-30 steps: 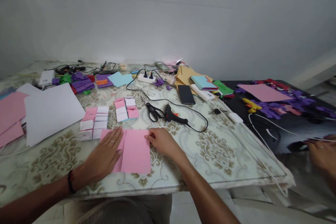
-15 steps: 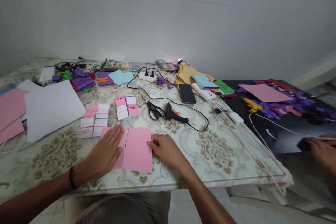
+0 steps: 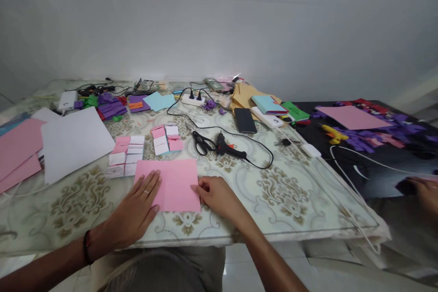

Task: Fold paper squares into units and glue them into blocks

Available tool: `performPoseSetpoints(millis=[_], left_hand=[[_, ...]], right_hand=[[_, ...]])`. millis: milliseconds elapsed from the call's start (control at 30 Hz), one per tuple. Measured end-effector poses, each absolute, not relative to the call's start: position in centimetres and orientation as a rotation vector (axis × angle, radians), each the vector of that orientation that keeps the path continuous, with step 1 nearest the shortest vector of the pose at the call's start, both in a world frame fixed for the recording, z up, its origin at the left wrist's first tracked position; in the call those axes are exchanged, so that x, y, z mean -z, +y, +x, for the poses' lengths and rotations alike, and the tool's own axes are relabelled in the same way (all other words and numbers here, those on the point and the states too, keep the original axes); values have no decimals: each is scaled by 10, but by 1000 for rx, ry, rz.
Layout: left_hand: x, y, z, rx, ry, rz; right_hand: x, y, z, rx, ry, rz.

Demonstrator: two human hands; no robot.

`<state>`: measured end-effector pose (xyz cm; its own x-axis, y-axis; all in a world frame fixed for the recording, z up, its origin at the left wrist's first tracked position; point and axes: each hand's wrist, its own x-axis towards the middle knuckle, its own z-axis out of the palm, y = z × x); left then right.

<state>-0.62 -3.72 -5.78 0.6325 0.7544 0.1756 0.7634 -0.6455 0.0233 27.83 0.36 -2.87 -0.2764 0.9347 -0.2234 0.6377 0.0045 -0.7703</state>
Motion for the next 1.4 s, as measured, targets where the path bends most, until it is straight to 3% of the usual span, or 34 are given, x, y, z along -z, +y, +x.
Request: performPoseSetpoints(millis=[1100,1400], left_hand=[[56,-35,3,319,-1441,-2770],[50,-50,-2,308,-1502,-2908]], right_hand=[[24,-17,294,-1190,-2100,-1576],[45,-32,306,-1243,-1753,-1568]])
